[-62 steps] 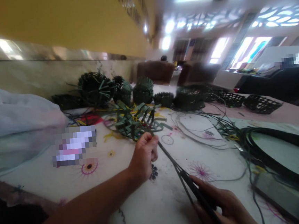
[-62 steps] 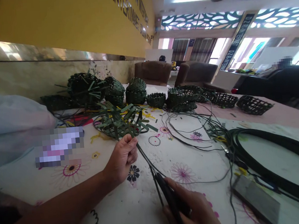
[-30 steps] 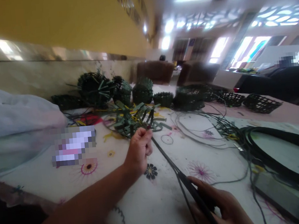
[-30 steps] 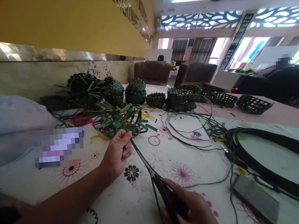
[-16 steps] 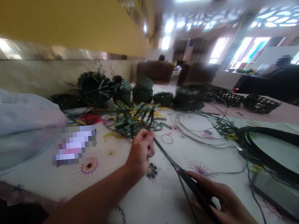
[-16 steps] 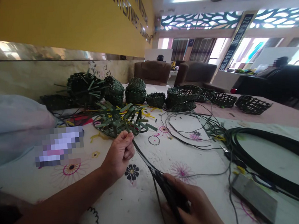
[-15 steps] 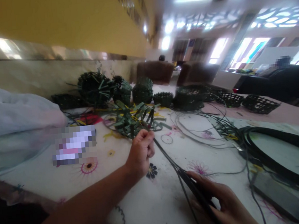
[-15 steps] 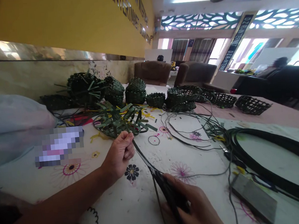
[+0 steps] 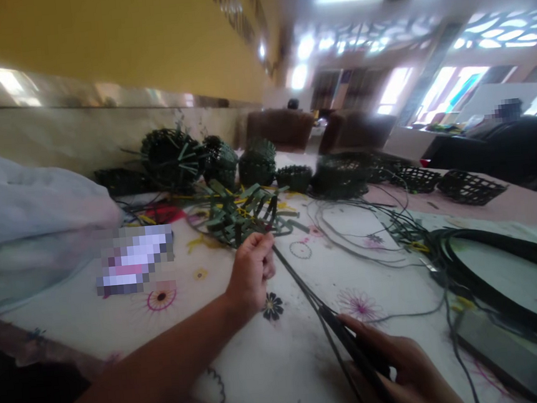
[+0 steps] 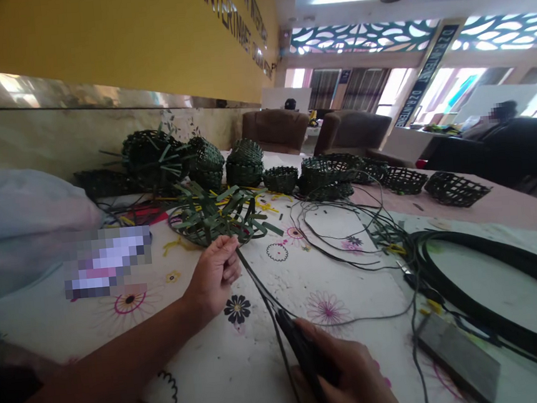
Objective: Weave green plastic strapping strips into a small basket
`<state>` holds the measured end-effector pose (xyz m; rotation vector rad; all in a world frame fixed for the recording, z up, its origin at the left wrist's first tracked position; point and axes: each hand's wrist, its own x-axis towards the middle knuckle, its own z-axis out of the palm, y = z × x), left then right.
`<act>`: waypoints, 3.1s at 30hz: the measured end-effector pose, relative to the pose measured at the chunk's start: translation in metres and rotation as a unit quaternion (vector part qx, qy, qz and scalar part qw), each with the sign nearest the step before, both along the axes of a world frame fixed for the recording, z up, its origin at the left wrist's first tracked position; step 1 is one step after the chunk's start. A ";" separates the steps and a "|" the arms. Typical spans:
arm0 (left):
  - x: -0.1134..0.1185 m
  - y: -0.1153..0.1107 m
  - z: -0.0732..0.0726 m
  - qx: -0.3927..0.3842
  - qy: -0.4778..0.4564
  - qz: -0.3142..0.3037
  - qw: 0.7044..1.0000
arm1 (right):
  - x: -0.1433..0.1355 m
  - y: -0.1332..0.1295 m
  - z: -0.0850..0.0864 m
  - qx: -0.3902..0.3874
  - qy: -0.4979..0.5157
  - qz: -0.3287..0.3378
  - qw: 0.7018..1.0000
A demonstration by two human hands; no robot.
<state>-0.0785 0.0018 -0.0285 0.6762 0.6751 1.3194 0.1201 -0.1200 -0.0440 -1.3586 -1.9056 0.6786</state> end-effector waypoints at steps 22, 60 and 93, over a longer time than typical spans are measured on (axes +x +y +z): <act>0.002 -0.003 0.000 0.006 0.016 0.004 1.000 | 0.004 0.001 -0.005 0.007 -0.014 -0.029 0.999; 0.003 -0.005 -0.001 -0.002 0.036 -0.024 0.999 | 0.003 0.000 -0.003 -0.005 -0.030 -0.004 1.000; 0.010 -0.019 0.000 0.039 0.053 -0.028 0.997 | 0.002 -0.003 -0.007 -0.025 -0.004 -0.034 0.999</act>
